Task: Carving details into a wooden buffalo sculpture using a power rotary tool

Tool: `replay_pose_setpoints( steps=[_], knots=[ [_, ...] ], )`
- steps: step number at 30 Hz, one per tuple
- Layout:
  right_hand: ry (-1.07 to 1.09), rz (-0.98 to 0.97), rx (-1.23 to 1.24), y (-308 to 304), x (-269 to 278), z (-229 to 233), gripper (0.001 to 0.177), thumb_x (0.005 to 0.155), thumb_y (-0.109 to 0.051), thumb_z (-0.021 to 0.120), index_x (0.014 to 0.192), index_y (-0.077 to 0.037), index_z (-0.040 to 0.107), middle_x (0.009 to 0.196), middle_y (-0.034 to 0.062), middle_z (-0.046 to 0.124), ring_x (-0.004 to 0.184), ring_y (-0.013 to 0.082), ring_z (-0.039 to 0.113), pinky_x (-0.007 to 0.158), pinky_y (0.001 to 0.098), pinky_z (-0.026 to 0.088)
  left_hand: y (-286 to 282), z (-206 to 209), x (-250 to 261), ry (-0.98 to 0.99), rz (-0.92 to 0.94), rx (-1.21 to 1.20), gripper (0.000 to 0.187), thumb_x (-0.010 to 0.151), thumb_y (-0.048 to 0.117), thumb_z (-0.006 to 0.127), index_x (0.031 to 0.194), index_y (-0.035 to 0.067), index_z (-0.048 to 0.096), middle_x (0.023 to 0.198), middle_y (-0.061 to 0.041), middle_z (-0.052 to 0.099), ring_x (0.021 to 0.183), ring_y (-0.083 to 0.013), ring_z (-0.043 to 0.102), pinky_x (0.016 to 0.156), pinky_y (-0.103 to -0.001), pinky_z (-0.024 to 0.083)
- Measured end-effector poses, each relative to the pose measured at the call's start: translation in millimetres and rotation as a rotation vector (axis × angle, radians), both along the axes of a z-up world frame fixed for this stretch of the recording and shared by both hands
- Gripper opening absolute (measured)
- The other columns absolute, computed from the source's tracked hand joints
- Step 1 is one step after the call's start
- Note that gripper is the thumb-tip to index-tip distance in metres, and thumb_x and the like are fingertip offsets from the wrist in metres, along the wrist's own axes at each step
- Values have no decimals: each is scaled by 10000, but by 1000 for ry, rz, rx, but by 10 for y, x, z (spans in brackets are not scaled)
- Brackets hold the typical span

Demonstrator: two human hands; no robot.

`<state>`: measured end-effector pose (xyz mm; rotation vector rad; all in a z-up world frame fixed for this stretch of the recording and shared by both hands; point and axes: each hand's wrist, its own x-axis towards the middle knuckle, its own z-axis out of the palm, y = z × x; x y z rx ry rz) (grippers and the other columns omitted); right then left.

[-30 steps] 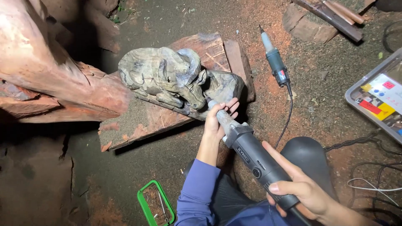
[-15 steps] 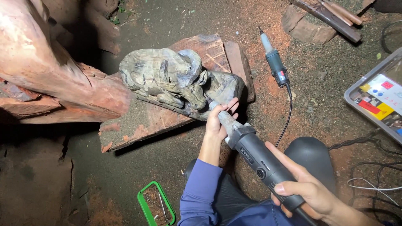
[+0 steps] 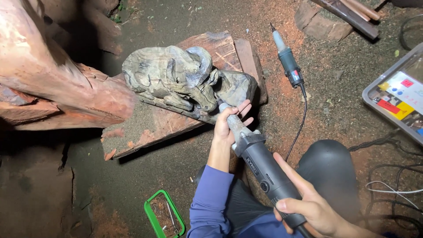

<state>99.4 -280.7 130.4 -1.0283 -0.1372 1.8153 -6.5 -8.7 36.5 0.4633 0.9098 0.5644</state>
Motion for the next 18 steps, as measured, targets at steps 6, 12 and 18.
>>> replay_pose_setpoints(
  steps=[6,12,18],
  knots=[
    [-24,-43,32,-34,-185,-62,1151,702,-23,714,1635,-446,187,655,283,612,554,301,656,309,368,528,30,-40,-33,-11,-58,24,694,745,199,554,1398,-36,546,1487,-147,590,1430,-277,530,1122,-479,429],
    [-71,-52,103,-66,-358,-194,1162,723,-27,724,1627,-445,126,606,314,651,388,291,590,321,328,517,79,-162,-72,-67,-104,72,671,745,207,558,1357,-67,587,1471,-177,595,1424,-290,533,1182,-429,371],
    [-161,-73,294,-89,-496,-288,1129,783,-98,754,1626,-367,54,592,272,678,374,283,630,363,315,572,57,-111,-71,-99,-129,80,675,754,192,545,1375,-71,570,1494,-184,573,1438,-300,516,1198,-402,343]
  ],
)
